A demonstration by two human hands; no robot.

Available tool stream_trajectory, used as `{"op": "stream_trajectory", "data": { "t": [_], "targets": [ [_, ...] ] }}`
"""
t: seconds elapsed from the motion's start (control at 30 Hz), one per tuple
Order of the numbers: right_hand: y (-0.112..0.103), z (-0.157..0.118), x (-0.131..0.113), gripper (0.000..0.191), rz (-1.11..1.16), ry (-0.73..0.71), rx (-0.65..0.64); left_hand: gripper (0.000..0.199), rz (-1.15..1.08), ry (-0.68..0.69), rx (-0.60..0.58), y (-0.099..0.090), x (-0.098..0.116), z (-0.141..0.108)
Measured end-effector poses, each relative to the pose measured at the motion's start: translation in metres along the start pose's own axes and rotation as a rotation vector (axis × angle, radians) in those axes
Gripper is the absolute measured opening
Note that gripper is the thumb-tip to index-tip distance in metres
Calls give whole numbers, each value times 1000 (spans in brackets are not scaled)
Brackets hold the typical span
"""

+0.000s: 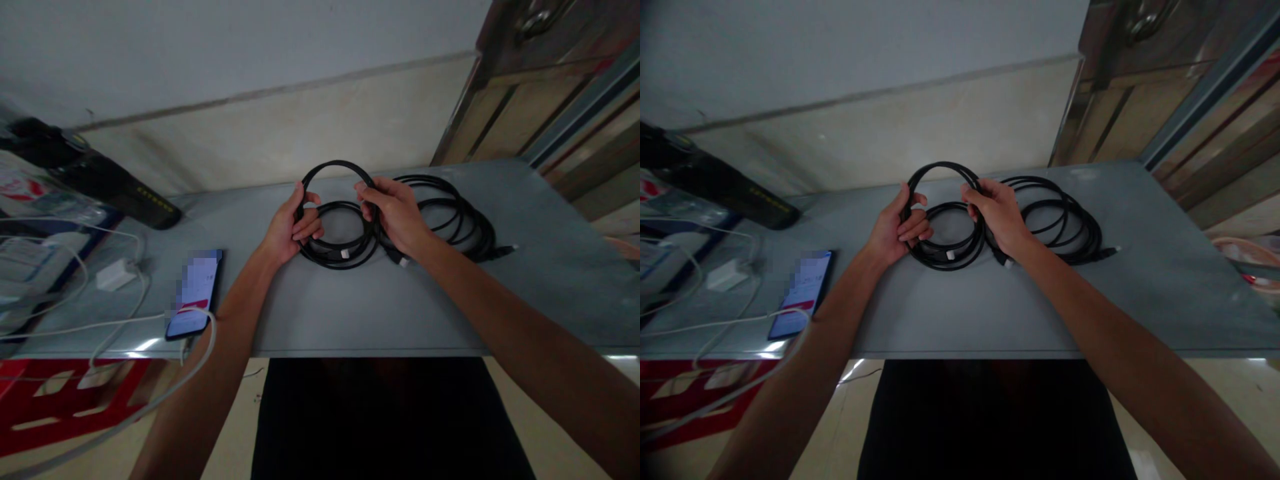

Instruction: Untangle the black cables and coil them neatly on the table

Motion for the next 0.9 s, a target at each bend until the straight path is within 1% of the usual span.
{"op": "stream_trajectory", "data": {
  "t": [0.1, 0.23, 0.33, 0.4, 0.57, 0.67, 0.77, 0.9],
  "targets": [
    [1, 0, 1, 34, 11, 12, -14, 55, 3, -33, -20, 0, -2, -1],
    [3, -2, 1, 43, 61, 16, -54, 51, -9, -23, -10, 1, -2, -2],
    [8, -4, 0, 46, 120, 26, -95, 45, -6, 9, 6, 2, -1, 0],
    [10, -5, -1, 44, 146, 35, -105, 40, 2, 44, 30, 2, 0, 0],
    [14, -6, 0, 38, 159, 107, -88, 29, 36, 123, 120, -1, 3, 2],
    [15, -6, 2, 44, 158, 125, -86, 24, 50, 143, 123, -2, 4, 1],
    [15, -7, 2, 50, 162, 124, -83, 26, 40, 126, 106, -2, 5, 0],
    [16, -8, 0, 53, 162, 115, -110, 34, 48, 73, 125, -4, 7, -2]
  ]
}}
Point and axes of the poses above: each hand's wrist, its own z-axis towards the middle knuckle, its own y-axis out of the palm, x = y × z, the point moved 4 cm from there along z, towards the middle knuckle, and after that the axes turned 12 degrees about -x, right-handed, at the moved point
